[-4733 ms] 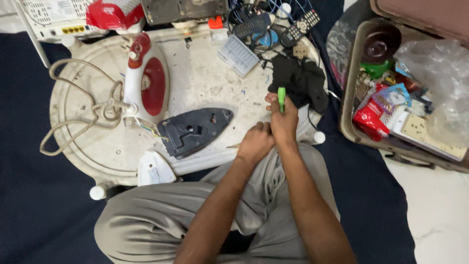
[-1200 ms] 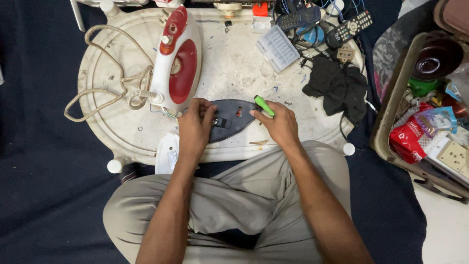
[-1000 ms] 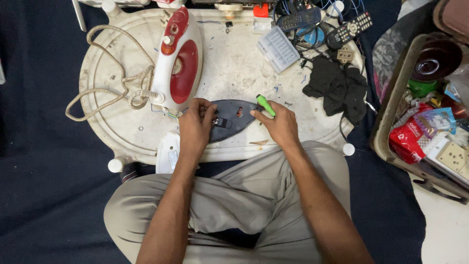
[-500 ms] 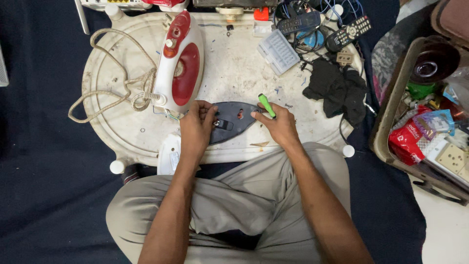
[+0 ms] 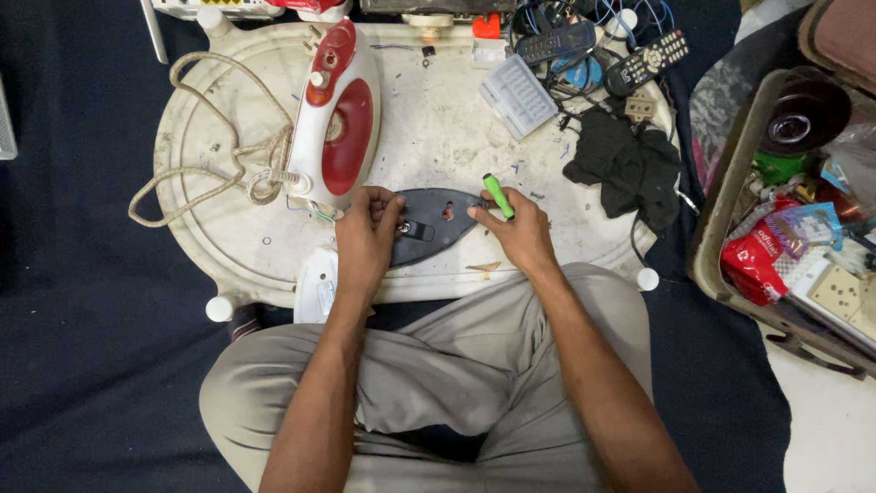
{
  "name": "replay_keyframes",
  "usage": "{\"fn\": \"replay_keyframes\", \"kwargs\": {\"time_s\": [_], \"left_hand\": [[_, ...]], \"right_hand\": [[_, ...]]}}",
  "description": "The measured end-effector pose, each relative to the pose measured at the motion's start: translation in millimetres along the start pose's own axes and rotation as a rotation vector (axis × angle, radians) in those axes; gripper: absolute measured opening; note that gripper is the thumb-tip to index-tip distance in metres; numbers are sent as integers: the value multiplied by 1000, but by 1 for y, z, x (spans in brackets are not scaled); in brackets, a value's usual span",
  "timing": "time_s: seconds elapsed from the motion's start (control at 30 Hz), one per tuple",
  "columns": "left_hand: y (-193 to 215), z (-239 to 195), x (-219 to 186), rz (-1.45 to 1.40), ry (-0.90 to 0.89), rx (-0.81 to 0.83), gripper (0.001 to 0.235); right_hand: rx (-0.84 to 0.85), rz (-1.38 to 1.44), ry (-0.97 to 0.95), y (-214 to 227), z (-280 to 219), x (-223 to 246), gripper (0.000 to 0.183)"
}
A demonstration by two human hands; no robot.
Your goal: The person repairs a disassembled electric iron by hand, using a green-handled screwdriver to adjust internal wiring and components. They manipulate wires and parts inside the iron's base, then reassemble the casing.
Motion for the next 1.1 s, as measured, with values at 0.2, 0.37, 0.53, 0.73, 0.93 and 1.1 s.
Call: {"fn": "replay_keyframes", "kwargs": {"time_s": [0.2,0.37,0.53,0.73,0.93,1.1], "left_hand": [[2,1,2,-5,-29,-8,15],[5,0,3,4,-39,-28,16],[5,-4,-5,37,-118,-34,17],[2,-7,-11,27,-99,-33,18],[0,-11,-10,121,-162,-32,17],[-6,-13,-16,346,-261,-55,15]], "right_hand": [[-10,79,61,-9,8,-16,55],[85,339,0,-19,13,-25,68],[245,420,-204,-9,-1,-20,70],[360,555,-240,1,-14,-3,54],[409,699,-204,-1,-17,1,47],[377,644,-223,0,-19,1,47]]}}
Point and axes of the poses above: each hand's wrist, its own z-axis towards the middle knuckle, its own y-axis out of the back of the hand, x = y × z, the point moved 6 cm from there along z, towards the middle knuckle, and after that the axes turned 14 degrees about -z, right-handed, at the moved point
